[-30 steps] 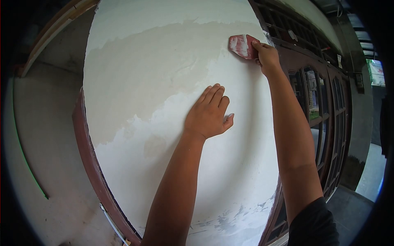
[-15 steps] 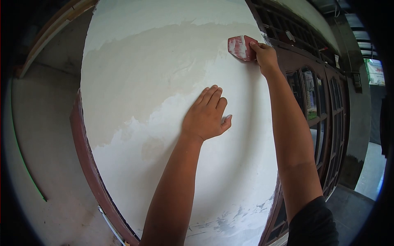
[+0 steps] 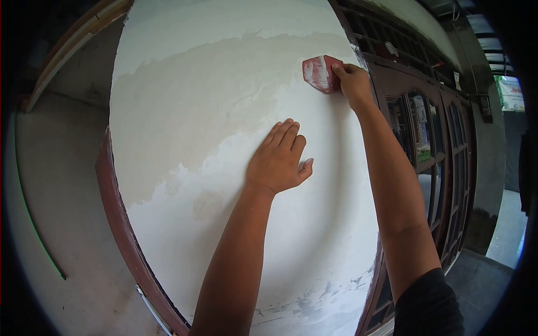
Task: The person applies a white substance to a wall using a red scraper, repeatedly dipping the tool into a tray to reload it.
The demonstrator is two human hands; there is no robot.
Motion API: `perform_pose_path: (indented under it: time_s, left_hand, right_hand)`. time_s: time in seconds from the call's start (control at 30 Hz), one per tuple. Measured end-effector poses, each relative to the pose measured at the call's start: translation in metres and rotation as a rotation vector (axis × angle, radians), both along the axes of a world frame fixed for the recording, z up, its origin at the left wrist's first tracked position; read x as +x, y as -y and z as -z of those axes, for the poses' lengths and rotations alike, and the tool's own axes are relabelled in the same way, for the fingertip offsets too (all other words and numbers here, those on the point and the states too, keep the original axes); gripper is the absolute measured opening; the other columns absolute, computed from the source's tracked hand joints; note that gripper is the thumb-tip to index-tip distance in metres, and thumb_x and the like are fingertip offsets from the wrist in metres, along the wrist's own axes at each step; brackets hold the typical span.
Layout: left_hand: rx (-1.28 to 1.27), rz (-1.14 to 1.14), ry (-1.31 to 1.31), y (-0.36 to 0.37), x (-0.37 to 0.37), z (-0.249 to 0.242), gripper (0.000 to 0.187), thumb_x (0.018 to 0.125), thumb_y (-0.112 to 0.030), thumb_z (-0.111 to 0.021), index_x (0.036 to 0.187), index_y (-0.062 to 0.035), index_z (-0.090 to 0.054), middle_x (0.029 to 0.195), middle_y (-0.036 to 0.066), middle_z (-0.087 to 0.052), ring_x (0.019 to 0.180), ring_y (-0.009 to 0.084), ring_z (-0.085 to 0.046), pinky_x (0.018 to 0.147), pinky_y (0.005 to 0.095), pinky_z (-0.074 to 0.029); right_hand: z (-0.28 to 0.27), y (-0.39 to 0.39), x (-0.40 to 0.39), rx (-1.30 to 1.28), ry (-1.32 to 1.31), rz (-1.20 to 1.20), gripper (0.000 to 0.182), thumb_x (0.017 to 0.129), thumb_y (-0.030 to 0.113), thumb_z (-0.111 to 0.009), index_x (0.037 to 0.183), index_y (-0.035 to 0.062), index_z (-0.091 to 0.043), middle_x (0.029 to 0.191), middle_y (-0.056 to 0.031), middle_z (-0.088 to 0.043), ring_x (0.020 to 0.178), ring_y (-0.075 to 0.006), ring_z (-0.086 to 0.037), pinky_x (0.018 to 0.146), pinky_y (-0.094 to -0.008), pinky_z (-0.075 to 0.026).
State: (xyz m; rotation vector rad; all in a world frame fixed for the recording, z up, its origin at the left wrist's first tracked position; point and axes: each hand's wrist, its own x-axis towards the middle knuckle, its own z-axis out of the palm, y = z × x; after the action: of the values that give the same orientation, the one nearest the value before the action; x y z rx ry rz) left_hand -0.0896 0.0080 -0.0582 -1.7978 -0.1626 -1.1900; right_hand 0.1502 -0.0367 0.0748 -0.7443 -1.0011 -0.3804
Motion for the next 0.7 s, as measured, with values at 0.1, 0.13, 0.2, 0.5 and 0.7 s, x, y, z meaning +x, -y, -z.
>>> perform_pose_path:
  time_s: [0.1,0.13,0.2,0.5,0.7]
  left_hand:
    - [-0.014,-0.018,-0.005,0.001,0.000,0.000,0.037,0.087,-0.033,-0.069,0.106,-0.0029,-0.060,0.138,0.016,-0.057,0.137,0.0289,-0.048,0.120,0.0406,-0.037]
    - [-0.028,-0.030,-0.011,0.001,-0.001,-0.001,0.037,0.087,-0.033,-0.069,0.106,-0.0027,-0.059,0.138,0.016,-0.057,0.138,0.0288,-0.047,0.121,0.0405,-0.036]
    - [-0.050,-0.023,-0.017,0.002,-0.003,-0.002,0.037,0.087,-0.032,-0.069,0.108,-0.0027,-0.059,0.139,0.016,-0.056,0.139,0.0290,-0.046,0.121,0.0408,-0.035]
    - [-0.533,0.421,0.194,0.077,-0.029,0.176,0.043,0.082,-0.014,-0.071,0.120,0.0001,-0.056,0.138,0.022,-0.059,0.133,0.0410,-0.054,0.116,0.0530,-0.037]
    - [-1.375,0.216,0.808,0.212,-0.087,0.524,0.040,0.090,-0.028,-0.067,0.117,0.0016,-0.063,0.118,0.020,-0.069,0.115,0.0350,-0.066,0.104,0.0440,-0.048]
  right_hand:
    - [0.012,0.012,-0.005,-0.019,-0.009,-0.119,0.030,0.096,0.026,-0.070,0.106,-0.0027,-0.072,0.085,-0.0100,-0.071,0.068,-0.0160,-0.064,0.061,-0.0325,-0.051]
    - [0.023,0.018,-0.011,0.044,-0.035,-0.307,0.028,0.098,0.026,-0.069,0.105,-0.0003,-0.069,0.082,-0.0062,-0.067,0.066,-0.0122,-0.059,0.056,-0.0290,-0.045]
    - [0.056,0.032,-0.019,0.120,-0.085,-0.557,0.026,0.100,0.027,-0.067,0.105,0.0020,-0.065,0.079,-0.0031,-0.061,0.062,-0.0092,-0.054,0.050,-0.0258,-0.040]
    - [0.404,0.130,-0.072,-0.141,-0.517,-0.887,0.022,0.102,0.021,-0.062,0.115,0.0082,-0.049,0.104,-0.0100,-0.067,0.080,-0.0193,-0.071,0.055,-0.0348,-0.064]
    - [0.657,0.193,-0.089,-0.770,-0.857,-1.111,0.037,0.099,0.009,-0.061,0.134,0.0013,-0.052,0.122,-0.0163,-0.063,0.106,-0.0311,-0.068,0.084,-0.0461,-0.063]
